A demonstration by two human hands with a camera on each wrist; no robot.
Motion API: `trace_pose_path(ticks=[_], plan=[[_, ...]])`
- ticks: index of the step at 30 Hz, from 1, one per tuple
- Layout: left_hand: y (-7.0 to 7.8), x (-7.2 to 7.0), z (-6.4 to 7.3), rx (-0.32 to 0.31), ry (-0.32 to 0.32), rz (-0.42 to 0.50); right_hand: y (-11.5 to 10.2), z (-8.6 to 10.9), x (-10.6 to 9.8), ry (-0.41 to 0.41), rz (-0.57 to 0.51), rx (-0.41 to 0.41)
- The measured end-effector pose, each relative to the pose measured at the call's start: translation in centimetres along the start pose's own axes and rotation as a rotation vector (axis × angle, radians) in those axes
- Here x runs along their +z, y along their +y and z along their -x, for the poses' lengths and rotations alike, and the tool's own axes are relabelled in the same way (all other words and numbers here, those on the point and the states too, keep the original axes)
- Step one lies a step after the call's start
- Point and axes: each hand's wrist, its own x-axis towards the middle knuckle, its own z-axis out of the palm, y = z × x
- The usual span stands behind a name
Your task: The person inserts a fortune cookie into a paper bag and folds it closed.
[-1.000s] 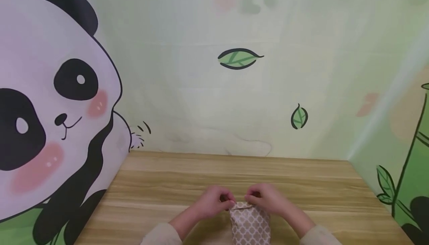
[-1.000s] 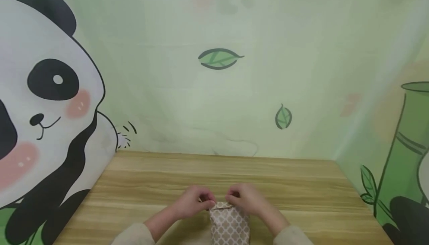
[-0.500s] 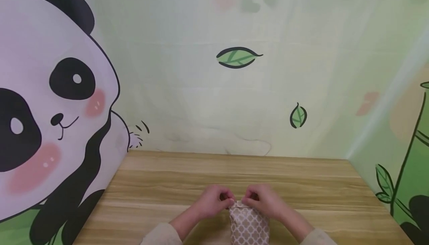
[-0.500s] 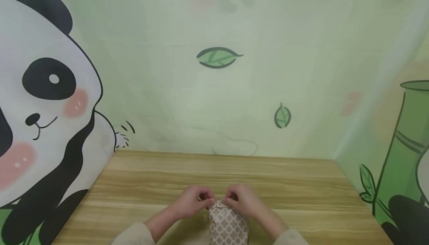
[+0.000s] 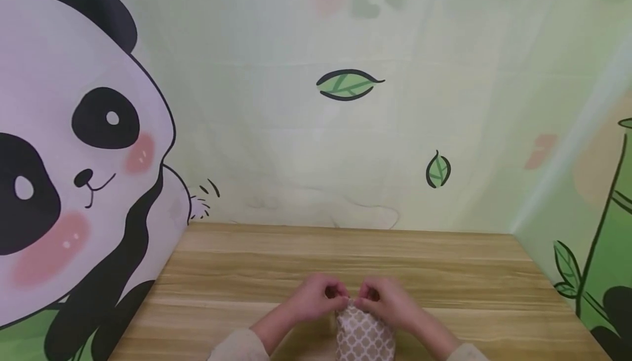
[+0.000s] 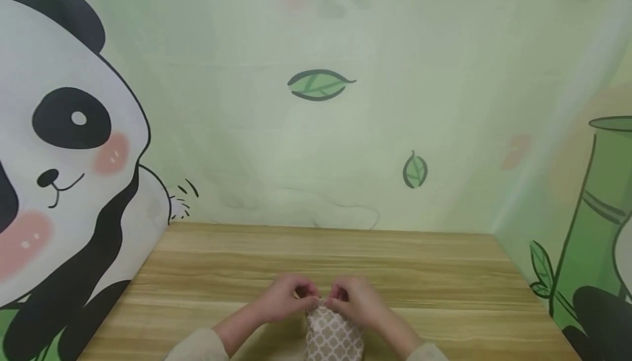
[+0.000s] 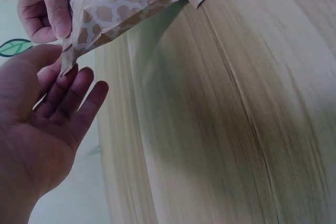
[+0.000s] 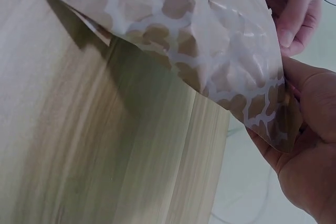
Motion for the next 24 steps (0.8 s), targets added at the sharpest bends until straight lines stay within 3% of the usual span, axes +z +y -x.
trace_pose_path(ticks=[4, 10, 24], plan=[[-0.2, 0.1, -0.1, 0.005, -0.012, -0.008, 0.1, 0.0, 0.1, 0.002, -0.039, -0.023], [-0.2, 0.2, -0.1, -0.009, 0.001, 0.004, 1.1, 0.6, -0.6, -0.023, -0.146, 0.008], [-0.1, 0.6, 0.2, -0.043, 0.042, 0.054, 1.4, 1.3, -0.7, -0.043, -0.115, -0.024]])
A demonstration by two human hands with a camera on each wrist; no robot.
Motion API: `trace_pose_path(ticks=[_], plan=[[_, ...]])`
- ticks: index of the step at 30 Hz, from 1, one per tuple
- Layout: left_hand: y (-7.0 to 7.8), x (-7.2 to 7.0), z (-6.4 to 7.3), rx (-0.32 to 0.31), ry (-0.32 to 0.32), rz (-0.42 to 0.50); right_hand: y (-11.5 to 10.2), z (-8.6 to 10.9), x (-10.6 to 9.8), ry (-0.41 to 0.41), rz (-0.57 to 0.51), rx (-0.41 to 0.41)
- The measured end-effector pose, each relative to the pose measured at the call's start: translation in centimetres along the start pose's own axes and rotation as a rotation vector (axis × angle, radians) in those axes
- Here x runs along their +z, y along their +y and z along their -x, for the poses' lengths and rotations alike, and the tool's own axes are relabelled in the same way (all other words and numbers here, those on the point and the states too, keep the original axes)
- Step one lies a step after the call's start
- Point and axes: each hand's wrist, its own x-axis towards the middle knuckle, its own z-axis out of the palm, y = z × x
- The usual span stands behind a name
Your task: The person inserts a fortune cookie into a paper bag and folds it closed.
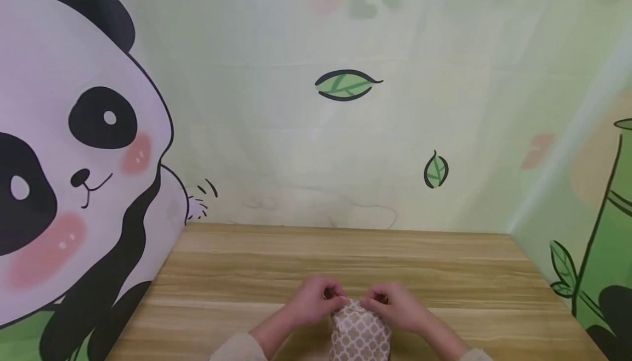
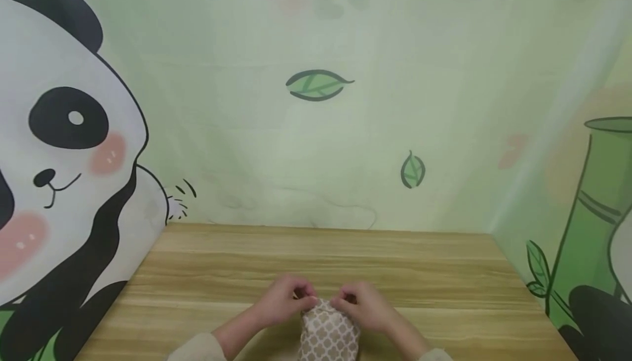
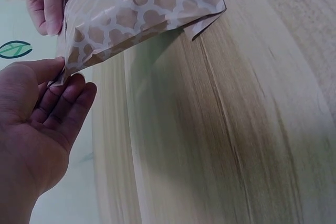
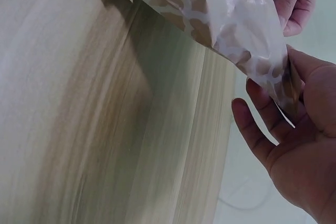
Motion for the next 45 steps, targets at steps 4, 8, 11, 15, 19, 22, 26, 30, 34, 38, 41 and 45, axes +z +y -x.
trace_pose_path(ticks=[4, 8, 11, 15, 19, 22, 26, 30, 34, 38, 41, 45], plan=[[-0.1, 0.3, 0.1, -0.008, 0.009, 0.002, 0.0, 0.2, 0.1, 0.001, -0.002, 0.002], [-0.1, 0.4, 0.1, -0.006, 0.009, 0.013, 0.0, 0.5, 0.4, -0.002, -0.023, 0.015], [-0.1, 0.4, 0.2, 0.019, 0.001, -0.001, 0.2, 0.8, 0.6, -0.009, -0.061, 0.025], [-0.1, 0.5, 0.4, 0.046, 0.003, -0.023, 0.5, 1.2, 0.6, 0.011, -0.104, 0.044], [-0.1, 0.4, 0.5, 0.042, 0.02, -0.008, 0.8, 1.3, 0.6, 0.038, -0.113, 0.063], [-0.1, 0.4, 0.5, 0.04, 0.032, -0.013, 1.0, 1.5, 0.6, 0.035, -0.102, 0.068], [-0.4, 0.6, 0.6, 0.047, 0.05, -0.041, 1.2, 1.8, 0.8, 0.023, -0.092, 0.053], [-0.5, 0.7, 0.7, 0.048, 0.063, -0.052, 1.2, 1.9, 0.9, 0.01, -0.108, 0.03], [-0.5, 0.8, 0.8, 0.051, 0.062, -0.064, 1.2, 2.0, 0.8, 0.019, -0.125, 0.035], [-0.7, 0.7, 0.8, 0.05, 0.063, -0.071, 1.5, 2.4, 0.6, 0.039, -0.11, 0.031], [-0.7, 0.7, 1.0, 0.044, 0.069, -0.071, 1.6, 2.7, 0.6, 0.03, -0.099, 0.025], [-0.6, 0.6, 1.2, 0.038, 0.079, -0.059, 1.8, 3.1, 0.7, 0.021, -0.127, 0.044]])
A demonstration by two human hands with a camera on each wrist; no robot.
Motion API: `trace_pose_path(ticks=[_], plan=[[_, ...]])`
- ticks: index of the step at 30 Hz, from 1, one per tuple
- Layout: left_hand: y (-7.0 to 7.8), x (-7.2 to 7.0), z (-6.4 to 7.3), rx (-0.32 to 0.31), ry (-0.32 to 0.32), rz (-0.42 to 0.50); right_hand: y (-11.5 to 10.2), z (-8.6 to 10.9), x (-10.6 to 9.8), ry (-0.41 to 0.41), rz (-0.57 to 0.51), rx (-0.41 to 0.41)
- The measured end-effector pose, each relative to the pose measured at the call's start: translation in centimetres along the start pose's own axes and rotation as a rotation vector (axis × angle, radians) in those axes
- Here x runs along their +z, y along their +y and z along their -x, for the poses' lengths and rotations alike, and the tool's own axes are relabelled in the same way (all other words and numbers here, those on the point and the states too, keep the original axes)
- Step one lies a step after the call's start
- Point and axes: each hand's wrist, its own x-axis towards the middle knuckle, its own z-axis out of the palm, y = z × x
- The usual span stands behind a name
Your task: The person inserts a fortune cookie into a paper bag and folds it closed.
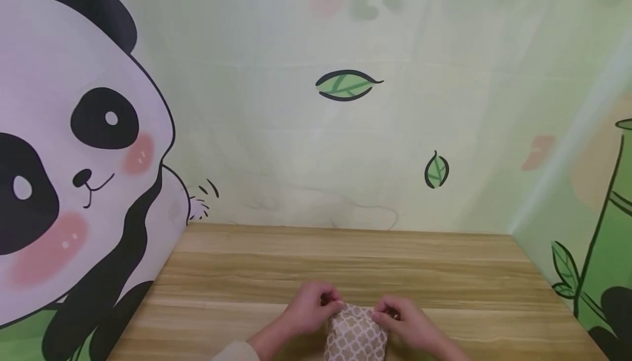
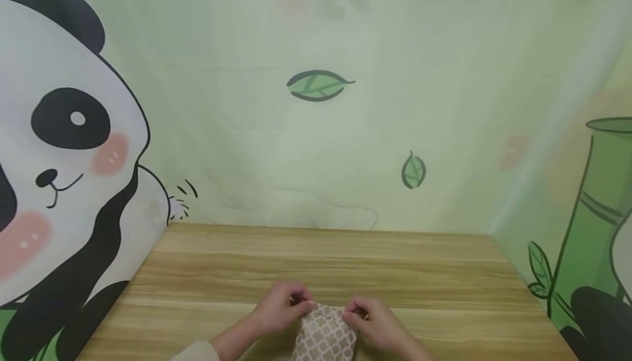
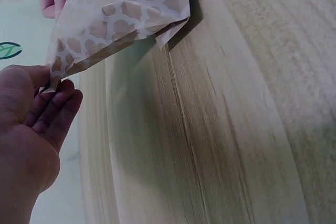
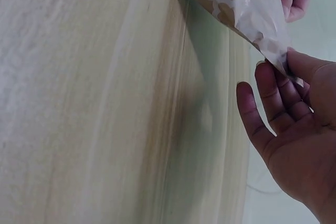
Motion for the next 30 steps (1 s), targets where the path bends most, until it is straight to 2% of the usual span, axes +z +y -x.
trace_pose_path(ticks=[6, 14, 21, 25, 30], plan=[[-0.1, -0.3, 0.0, 0.008, -0.029, 0.012, 0.3, 0.5, 0.0, 0.017, -0.063, 0.062], [0.2, -0.4, -0.8, 0.015, -0.103, -0.038, 0.0, 0.3, 0.0, 0.068, -0.077, 0.053], [1.5, 0.8, -2.2, 0.112, -0.217, -0.148, -0.3, 0.1, 0.2, 0.069, -0.082, 0.01], [1.7, 1.3, -2.5, 0.161, -0.226, -0.232, -0.2, 0.1, 0.2, 0.062, -0.062, -0.022], [1.2, 1.0, -2.2, 0.172, -0.225, -0.288, 0.2, 0.6, 0.1, 0.059, -0.037, -0.061]])
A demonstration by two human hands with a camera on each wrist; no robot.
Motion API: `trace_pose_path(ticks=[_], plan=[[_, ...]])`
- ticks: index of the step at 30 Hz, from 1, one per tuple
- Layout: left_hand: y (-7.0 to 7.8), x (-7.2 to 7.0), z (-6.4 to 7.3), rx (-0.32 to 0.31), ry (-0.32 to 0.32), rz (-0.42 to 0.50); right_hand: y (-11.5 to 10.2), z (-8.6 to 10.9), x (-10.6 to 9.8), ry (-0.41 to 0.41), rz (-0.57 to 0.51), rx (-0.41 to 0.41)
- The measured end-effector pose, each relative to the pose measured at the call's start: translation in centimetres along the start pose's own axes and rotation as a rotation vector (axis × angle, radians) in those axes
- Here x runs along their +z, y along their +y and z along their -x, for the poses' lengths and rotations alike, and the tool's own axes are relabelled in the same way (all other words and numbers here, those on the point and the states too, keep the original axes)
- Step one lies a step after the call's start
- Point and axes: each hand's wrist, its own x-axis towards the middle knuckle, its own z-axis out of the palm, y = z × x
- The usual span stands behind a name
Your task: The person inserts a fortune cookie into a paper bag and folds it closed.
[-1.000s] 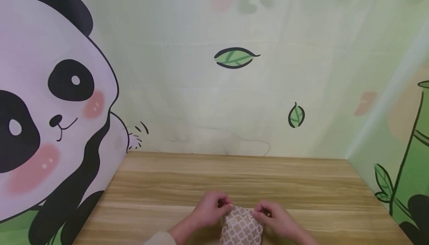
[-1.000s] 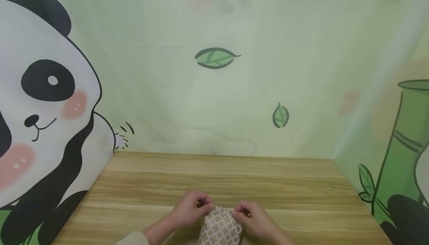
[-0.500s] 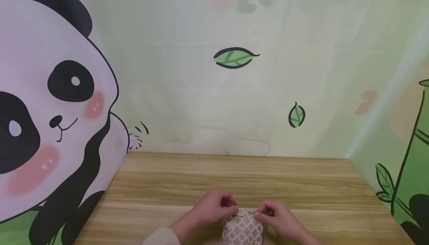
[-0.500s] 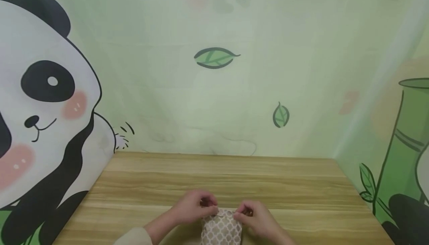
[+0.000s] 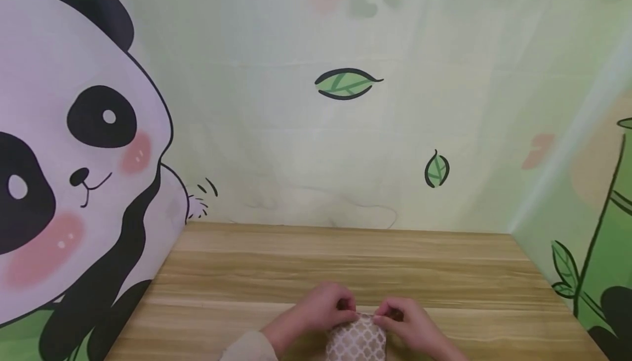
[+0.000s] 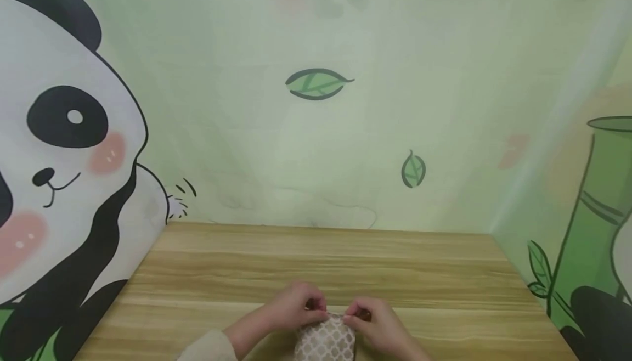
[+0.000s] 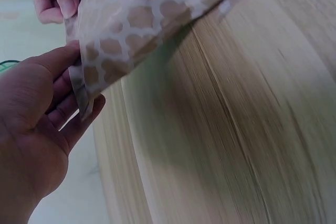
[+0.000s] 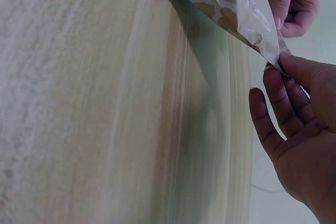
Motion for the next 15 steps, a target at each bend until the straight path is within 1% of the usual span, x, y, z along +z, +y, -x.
trace_pose_path(ticks=[3, 6, 9, 12, 15], plan=[[-0.6, -0.4, 0.4, 0.006, -0.011, -0.024, 0.1, 0.1, -0.1, -0.001, 0.003, -0.017], [-1.0, -0.7, 1.0, 0.014, -0.026, -0.062, 0.3, 0.0, -0.1, 0.005, 0.015, -0.015], [-1.3, -0.9, 1.4, 0.013, -0.048, -0.089, 0.4, 0.1, -0.1, 0.002, 0.021, 0.016], [-1.3, -1.0, 1.7, 0.005, -0.065, -0.117, 0.4, 0.2, 0.0, -0.019, 0.01, 0.057], [-1.3, -1.0, 1.9, -0.005, -0.074, -0.166, 0.4, 0.2, 0.0, -0.035, 0.011, 0.079]])
